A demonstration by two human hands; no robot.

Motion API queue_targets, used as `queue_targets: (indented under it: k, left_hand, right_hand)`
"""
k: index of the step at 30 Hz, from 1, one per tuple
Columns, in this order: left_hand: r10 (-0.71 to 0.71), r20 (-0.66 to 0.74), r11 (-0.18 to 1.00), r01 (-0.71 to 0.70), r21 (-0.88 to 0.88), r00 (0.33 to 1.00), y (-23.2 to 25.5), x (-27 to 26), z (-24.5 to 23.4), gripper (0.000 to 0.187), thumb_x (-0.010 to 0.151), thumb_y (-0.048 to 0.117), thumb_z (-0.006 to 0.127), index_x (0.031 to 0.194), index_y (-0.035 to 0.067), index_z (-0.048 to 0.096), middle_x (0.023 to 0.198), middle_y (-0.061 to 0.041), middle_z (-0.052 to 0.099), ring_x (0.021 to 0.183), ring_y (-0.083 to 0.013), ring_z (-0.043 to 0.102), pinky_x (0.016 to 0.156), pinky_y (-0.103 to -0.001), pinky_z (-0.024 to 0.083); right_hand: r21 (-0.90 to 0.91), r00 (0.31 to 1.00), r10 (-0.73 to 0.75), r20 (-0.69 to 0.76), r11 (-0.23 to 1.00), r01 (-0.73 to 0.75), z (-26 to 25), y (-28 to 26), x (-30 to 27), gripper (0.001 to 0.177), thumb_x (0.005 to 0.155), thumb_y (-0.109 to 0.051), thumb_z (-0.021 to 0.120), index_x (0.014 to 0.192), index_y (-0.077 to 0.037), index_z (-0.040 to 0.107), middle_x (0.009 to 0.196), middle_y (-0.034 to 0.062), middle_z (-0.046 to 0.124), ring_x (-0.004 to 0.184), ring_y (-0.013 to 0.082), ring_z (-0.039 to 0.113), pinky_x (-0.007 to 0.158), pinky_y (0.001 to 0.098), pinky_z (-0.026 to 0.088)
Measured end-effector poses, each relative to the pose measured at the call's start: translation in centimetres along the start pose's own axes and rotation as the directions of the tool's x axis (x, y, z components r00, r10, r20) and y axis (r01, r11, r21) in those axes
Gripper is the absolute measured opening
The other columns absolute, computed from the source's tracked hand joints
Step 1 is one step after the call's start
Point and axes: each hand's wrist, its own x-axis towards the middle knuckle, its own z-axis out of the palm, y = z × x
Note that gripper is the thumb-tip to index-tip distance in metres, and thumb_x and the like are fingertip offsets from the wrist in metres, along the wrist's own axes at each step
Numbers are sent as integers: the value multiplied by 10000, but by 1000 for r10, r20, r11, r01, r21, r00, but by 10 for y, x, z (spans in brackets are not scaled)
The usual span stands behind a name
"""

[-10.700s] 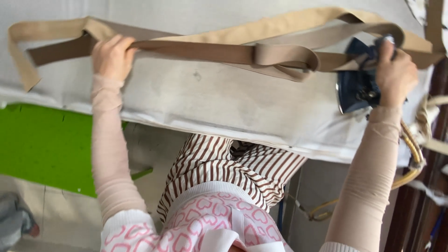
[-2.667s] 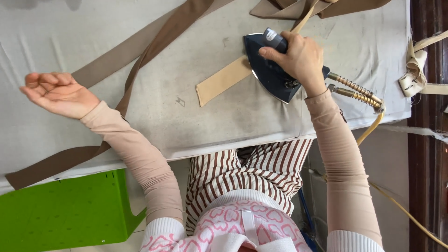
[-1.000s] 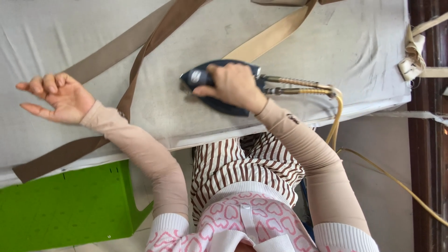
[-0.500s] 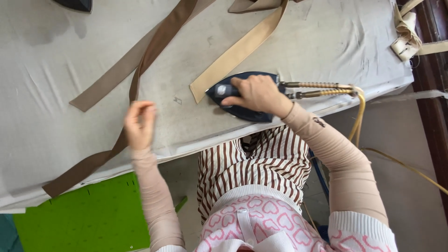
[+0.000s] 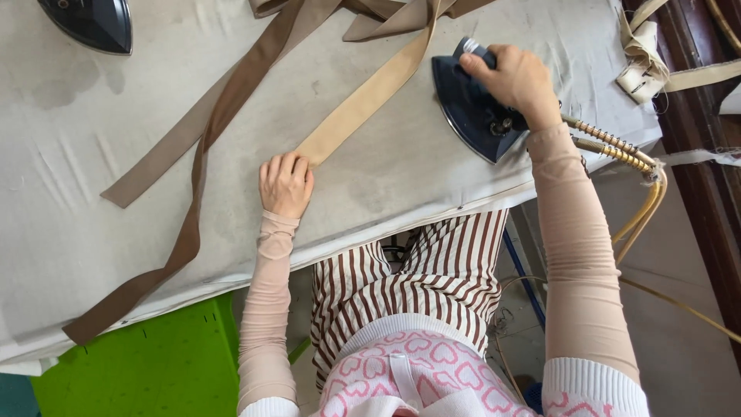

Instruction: The person irons a long beige fabric strip on a white-covered ironing board using a steam iron. They repeatedly straighten, fold, and press sections of the strip, then gather the finished pieces at the end.

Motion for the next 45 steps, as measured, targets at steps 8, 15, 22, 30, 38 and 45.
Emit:
queue_targets:
  k: [8,15,22,30,38,45]
  left_hand:
    - [-131,33,963,135,-232,991,-11,2,-2,68,779,86,672,804,120,619,928,-2,673,854,-224,597,714,-358,417]
    - [4,127,998,3,-56,992,-2,-2,12,169,738,83,756,837,99,619,974,-50,599,914,-248,585,708,-375,449]
    - [-169,132,937,201,-286,977,-5,13,0,83,790,64,601,794,122,542,759,-26,605,688,-219,576,615,-355,448]
    - [-529,617,-220,608,-763,582,-60,-15,-23,39,807,96,586,796,131,574,755,33,568,715,-81,548,590,-185,383]
    - [-559,707,-406,601,-689,432,-83,-68,-27,35,876,84,608,884,112,589,861,-52,595,729,-177,650,438,-272,565]
    - [-675,615,-284,627,-726,407,-89,-87,-39,74,929,115,639,989,76,619,910,-112,655,725,-174,661,502,-239,582]
  right_hand:
    - [30,996,-50,-78,998,53,2,18,27,670,1075,-687,458,795,-80,510,736,120,593,680,346,559,578,468,394]
    - [13,992,-80,-100,997,82,3,24,34,666,1095,-677,465,786,-90,520,715,102,574,640,322,537,535,460,374]
    - [-14,989,-95,-112,995,94,6,28,38,674,1101,-691,454,792,-96,518,709,96,560,639,314,528,534,464,372]
    - [-26,988,-98,-116,995,95,6,26,35,688,1113,-710,455,769,-114,453,696,52,511,634,275,495,538,443,350]
    - [-40,988,-116,-100,993,113,6,31,38,702,1123,-736,433,775,-126,430,684,44,466,621,268,461,529,437,317]
    - [-31,994,-69,-85,997,67,3,27,35,680,1145,-677,482,754,-125,417,673,46,472,630,295,471,560,460,341]
